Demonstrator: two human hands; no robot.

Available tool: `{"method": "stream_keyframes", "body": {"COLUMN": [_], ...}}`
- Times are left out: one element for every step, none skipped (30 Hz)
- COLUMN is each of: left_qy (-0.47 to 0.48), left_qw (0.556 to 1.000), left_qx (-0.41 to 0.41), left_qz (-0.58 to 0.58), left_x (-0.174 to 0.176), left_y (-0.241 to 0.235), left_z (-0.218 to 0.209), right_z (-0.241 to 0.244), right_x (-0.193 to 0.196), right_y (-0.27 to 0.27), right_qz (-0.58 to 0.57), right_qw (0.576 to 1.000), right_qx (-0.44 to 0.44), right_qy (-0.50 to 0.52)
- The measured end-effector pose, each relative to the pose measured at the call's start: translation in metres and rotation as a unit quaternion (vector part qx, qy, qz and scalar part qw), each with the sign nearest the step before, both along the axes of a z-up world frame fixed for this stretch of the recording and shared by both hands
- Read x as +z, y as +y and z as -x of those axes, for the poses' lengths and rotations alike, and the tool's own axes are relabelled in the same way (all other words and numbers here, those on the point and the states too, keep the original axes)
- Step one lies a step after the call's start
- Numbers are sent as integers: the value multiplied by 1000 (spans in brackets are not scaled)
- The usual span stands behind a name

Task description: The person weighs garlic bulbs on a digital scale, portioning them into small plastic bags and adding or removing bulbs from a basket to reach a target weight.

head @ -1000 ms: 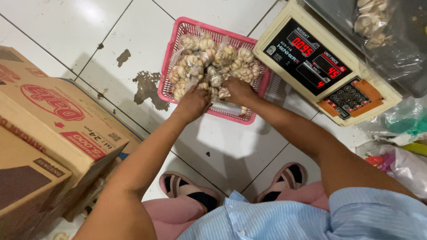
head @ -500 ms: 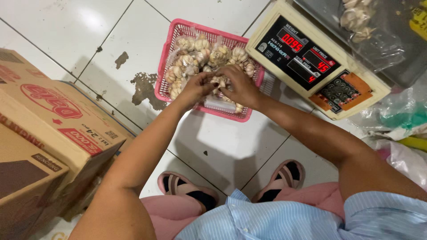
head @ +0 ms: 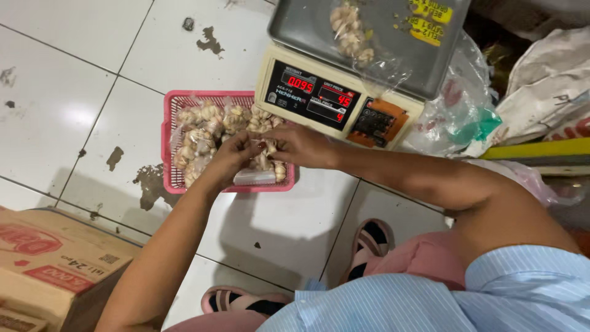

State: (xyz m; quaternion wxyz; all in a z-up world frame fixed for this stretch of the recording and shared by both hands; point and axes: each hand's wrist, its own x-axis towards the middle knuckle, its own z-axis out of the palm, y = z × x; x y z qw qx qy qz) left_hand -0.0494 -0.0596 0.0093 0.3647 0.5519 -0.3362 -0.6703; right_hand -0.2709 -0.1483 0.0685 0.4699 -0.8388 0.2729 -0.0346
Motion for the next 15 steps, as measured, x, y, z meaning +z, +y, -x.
{"method": "stream_keyframes", "body": {"left_qy": [69, 133, 197, 183, 169, 156, 149, 141, 133, 129, 125, 127, 94, 61, 28], "left_qw": [997, 990, 979, 981, 983, 984, 982, 979, 975, 975, 973, 972, 975, 978, 980], "left_qx": [11, 29, 47, 54, 61, 69, 90, 111, 131, 146, 161, 169, 174, 174, 174], "left_qz": [10, 20, 30, 37, 43, 48, 71, 95, 118, 111, 105, 101, 100, 96, 94], "left_x": [9, 17, 22, 23, 22, 18, 12, 7, 1, -3, -7, -11, -16, -19, -23], "left_y": [-4, -7, -12, -13, -16, -17, -16, -15, -12, -8, -4, -6, -4, -2, 1], "left_z": [6, 11, 15, 17, 18, 19, 20, 21, 21, 19, 17, 18, 16, 13, 9], "right_z": [10, 15, 19, 20, 20, 19, 17, 14, 12, 7, 1, -3, -10, -13, -12], "right_x": [2, 1, -3, -12, -21, -32, -41, -48, -52, -53, -53, -49, -43, -35, -25], "right_y": [-6, -13, -18, -18, -19, -20, -21, -22, -23, -24, -22, -21, -19, -17, -13], "right_qz": [-14, -29, -41, -60, -79, -84, -90, -96, -91, -84, -77, -91, -105, -119, -27], "right_qw": [999, 995, 989, 980, 969, 968, 966, 965, 971, 977, 981, 982, 982, 981, 994], "right_qx": [0, 8, -8, -21, -33, -40, -46, -53, -71, -88, -105, -110, -115, -123, -83], "right_qy": [-45, -95, -141, -187, -231, -235, -238, -240, -209, -178, -146, -127, -107, -87, -67]}}
